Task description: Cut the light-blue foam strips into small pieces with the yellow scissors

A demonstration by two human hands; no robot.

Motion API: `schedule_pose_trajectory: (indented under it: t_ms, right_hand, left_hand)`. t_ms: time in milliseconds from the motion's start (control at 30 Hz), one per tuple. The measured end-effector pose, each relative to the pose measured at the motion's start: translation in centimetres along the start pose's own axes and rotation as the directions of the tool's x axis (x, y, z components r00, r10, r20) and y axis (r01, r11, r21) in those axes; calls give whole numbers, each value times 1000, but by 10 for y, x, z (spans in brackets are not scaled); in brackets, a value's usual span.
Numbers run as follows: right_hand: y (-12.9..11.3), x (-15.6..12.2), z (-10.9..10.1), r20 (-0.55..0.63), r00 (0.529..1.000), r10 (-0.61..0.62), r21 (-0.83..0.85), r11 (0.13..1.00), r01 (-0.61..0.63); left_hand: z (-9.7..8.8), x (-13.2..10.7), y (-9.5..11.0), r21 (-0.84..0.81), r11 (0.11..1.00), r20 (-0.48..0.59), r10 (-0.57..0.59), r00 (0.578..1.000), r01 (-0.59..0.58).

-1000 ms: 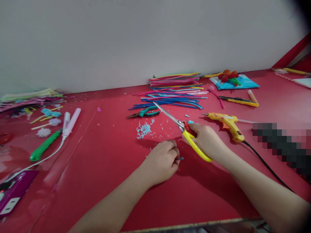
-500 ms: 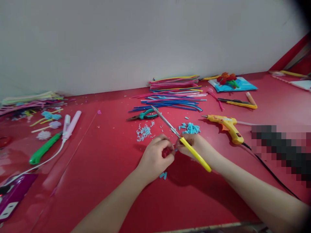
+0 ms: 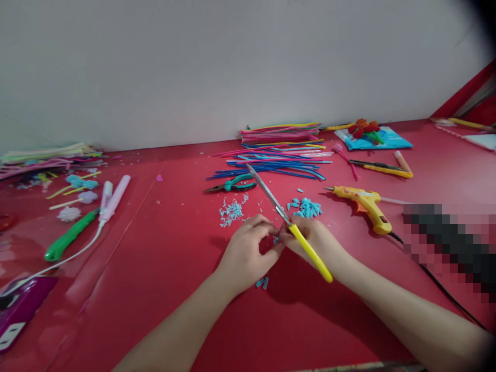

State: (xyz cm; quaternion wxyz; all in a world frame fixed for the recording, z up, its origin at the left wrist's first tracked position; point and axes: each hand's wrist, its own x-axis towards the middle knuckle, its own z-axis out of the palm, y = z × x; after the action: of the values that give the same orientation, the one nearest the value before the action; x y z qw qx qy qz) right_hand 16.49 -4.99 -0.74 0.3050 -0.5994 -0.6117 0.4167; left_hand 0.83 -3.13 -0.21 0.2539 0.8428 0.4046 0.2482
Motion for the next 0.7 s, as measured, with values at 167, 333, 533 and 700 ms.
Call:
schedule_pose_trajectory:
  t_ms: [167,333,533,700]
  right_hand:
    - [2,1,6,-23,999,-34,-98,995,31]
    - [6,5,1,-136,988,-67,-115,992,52]
    - [12,11,-9,-297,951,-82,-210,978,19]
    - [2,5,-7,-169,979,-118,-307,950,61]
  left_hand:
    - [2,-1,-4,250,960,36,119,992,-124]
    - [-2,1,-6,356,922,39,147,988,-151]
    - [-10,4,-14,347,936,-155,-2,988,57]
    - [-5,2,-8,134,991,-189,10,982,16]
